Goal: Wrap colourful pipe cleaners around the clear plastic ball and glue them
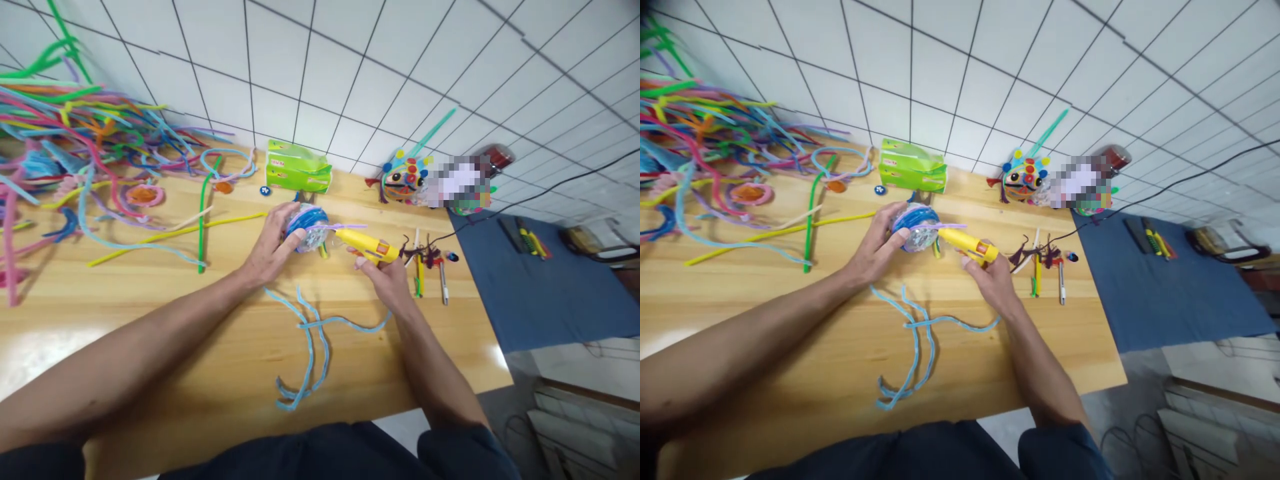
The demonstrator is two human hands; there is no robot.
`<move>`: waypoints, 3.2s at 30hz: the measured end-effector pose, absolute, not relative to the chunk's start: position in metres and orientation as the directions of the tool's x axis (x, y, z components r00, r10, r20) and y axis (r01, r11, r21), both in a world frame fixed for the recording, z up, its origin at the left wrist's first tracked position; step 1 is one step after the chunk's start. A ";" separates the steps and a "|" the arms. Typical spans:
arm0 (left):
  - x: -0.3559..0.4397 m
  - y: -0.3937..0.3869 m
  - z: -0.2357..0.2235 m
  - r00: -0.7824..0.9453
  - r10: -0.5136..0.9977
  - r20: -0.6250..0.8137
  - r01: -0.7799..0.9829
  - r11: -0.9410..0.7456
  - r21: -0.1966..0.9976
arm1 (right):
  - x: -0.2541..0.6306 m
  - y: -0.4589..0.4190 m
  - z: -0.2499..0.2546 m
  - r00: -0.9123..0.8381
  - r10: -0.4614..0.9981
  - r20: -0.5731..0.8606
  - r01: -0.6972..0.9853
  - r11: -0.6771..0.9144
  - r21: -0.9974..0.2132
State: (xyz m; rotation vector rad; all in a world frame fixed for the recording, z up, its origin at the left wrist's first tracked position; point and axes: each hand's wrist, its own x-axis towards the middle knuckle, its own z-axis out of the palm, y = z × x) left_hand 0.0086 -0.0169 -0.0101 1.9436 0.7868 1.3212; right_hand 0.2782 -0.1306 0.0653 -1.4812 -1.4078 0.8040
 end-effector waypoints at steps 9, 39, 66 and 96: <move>0.010 -0.017 -0.011 0.295 0.788 0.541 0.121 -0.593 0.796 | 0.269 -0.130 0.051 0.158 0.983 0.096 0.352 0.035 -0.935; 0.010 -0.018 -0.006 0.342 0.765 0.546 0.153 -0.619 0.771 | 0.249 -0.140 0.046 0.145 0.967 0.208 0.503 0.109 -0.857; 0.009 -0.017 -0.005 0.354 0.754 0.553 0.148 -0.630 0.763 | 0.252 -0.142 0.039 0.150 0.956 0.253 0.525 0.140 -0.840; 0.012 -0.016 -0.005 0.335 0.776 0.535 0.139 -0.602 0.786 | 0.252 -0.142 0.037 0.157 0.959 0.236 0.565 0.108 -0.818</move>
